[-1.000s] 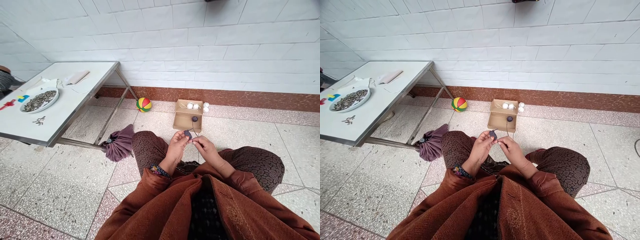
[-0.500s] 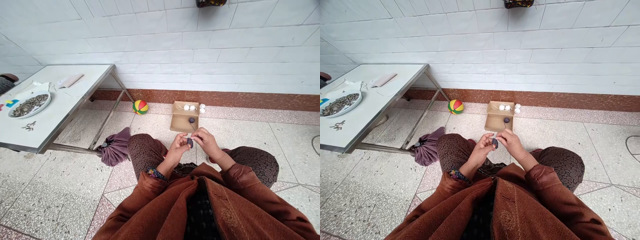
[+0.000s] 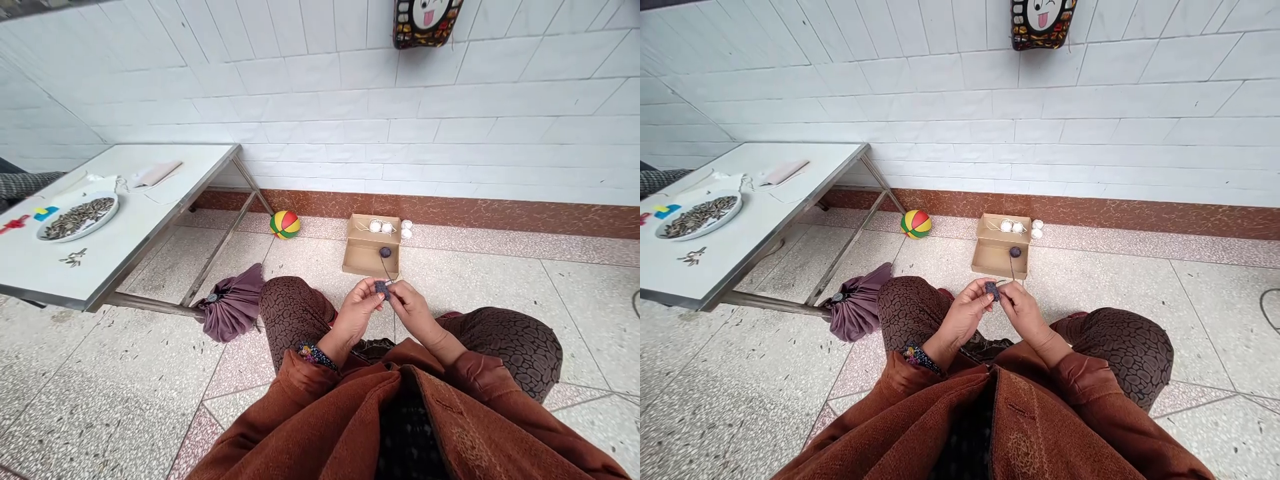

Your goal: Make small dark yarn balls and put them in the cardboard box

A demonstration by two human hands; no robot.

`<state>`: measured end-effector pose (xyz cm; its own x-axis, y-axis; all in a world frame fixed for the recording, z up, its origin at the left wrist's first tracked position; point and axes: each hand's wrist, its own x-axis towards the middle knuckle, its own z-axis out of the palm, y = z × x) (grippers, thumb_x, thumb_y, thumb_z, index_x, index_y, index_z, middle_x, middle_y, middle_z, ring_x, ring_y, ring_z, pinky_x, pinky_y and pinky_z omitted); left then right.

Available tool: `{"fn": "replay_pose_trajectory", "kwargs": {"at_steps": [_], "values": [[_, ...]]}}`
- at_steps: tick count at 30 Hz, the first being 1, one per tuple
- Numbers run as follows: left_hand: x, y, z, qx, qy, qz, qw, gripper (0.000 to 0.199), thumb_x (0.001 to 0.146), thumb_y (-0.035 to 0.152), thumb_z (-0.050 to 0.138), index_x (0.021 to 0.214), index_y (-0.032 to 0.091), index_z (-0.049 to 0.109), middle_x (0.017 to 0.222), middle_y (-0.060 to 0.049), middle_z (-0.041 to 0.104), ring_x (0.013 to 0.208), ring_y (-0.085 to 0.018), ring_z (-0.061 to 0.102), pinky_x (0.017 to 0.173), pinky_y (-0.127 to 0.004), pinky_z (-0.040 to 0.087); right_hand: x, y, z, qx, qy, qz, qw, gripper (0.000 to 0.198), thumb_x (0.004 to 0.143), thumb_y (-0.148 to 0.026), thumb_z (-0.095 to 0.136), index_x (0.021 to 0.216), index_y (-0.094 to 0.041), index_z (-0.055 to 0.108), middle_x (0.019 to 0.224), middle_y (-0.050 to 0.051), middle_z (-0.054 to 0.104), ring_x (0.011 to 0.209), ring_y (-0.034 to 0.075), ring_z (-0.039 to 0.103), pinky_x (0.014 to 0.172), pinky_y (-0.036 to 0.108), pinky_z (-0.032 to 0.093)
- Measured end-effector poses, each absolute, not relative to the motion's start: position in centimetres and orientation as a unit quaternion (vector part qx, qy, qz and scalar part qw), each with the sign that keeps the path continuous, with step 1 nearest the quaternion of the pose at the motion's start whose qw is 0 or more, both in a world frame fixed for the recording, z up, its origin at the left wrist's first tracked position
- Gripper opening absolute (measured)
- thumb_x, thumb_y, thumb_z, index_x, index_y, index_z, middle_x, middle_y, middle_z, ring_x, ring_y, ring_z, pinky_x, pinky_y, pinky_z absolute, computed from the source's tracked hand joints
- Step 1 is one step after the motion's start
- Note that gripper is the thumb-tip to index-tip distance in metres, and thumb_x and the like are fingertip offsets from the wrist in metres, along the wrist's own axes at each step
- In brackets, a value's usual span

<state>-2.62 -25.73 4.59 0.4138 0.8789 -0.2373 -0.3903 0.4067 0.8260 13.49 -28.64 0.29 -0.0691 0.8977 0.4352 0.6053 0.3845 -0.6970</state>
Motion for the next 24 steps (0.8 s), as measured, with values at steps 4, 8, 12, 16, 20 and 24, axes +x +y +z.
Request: {"fn": "replay_pose_trajectory", "kwargs": {"at_steps": [4, 8, 12, 16, 20, 24], "values": [[-2.5, -25.5, 4.3, 0.339, 0.381, 0.445, 0.736, 0.039, 0.067, 0.027, 0.081, 0.101, 0.018, 0.067, 0.087, 0.000, 0.061, 0.075, -0.011, 0.052, 0.072, -0.026, 0.041, 13.3, -29.6, 1.2, -0.506, -0.761, 0.148, 0.378, 0.016, 0.103, -0.020, 0.049, 0.094, -0.023, 0.063, 0.085, 0.005, 0.063, 0.079, 0.020, 0.064, 0.072, 0.031, 0.053], [-2.9, -25.3, 3.8, 0.384, 0.420, 0.428, 0.702, 0.034, 0.068, 0.025, 0.078, 0.099, 0.017, 0.068, 0.086, 0.000, 0.064, 0.075, -0.011, 0.052, 0.072, -0.026, 0.040, 13.3, -30.0, 3.4, -0.456, -0.805, 0.141, 0.351, 0.013, 0.102, -0.020, 0.052, 0.099, -0.023, 0.065, 0.087, 0.005, 0.065, 0.080, 0.019, 0.065, 0.073, 0.030, 0.053], [-3.2, -25.2, 3.9, 0.436, 0.399, 0.377, 0.713, 0.031, 0.067, 0.024, 0.077, 0.096, 0.016, 0.069, 0.087, -0.002, 0.065, 0.076, -0.012, 0.052, 0.071, -0.025, 0.040, 14.3, -28.0, 5.3, -0.452, -0.815, 0.119, 0.344, 0.012, 0.102, -0.023, 0.055, 0.098, -0.023, 0.066, 0.090, 0.005, 0.066, 0.081, 0.019, 0.066, 0.072, 0.030, 0.053], [-3.4, -25.1, 4.1, 0.444, 0.359, 0.344, 0.745, 0.040, 0.067, 0.024, 0.080, 0.104, 0.017, 0.066, 0.080, 0.001, 0.062, 0.071, -0.011, 0.051, 0.067, -0.025, 0.040, 15.3, -25.0, 4.7, -0.461, -0.802, 0.121, 0.361, 0.015, 0.101, -0.026, 0.057, 0.094, -0.023, 0.069, 0.087, 0.005, 0.067, 0.079, 0.019, 0.066, 0.071, 0.029, 0.052], [-3.5, -24.8, 4.2, 0.412, 0.326, 0.360, 0.771, 0.060, 0.066, 0.022, 0.084, 0.121, 0.021, 0.059, 0.082, 0.002, 0.064, 0.075, -0.012, 0.057, 0.068, -0.024, 0.042, 14.9, -24.0, 1.7, -0.482, -0.739, 0.188, 0.431, 0.019, 0.100, -0.028, 0.055, 0.086, -0.022, 0.067, 0.077, 0.003, 0.065, 0.071, 0.018, 0.064, 0.067, 0.029, 0.053], [-3.2, -24.4, 4.2, 0.372, 0.353, 0.385, 0.768, 0.050, 0.063, 0.026, 0.088, 0.108, 0.018, 0.066, 0.088, -0.003, 0.068, 0.076, -0.012, 0.058, 0.069, -0.025, 0.043, 13.7, -25.1, -1.2, -0.529, -0.673, 0.210, 0.472, 0.020, 0.100, -0.029, 0.049, 0.088, -0.022, 0.063, 0.078, 0.003, 0.066, 0.068, 0.018, 0.063, 0.064, 0.030, 0.053]]}}
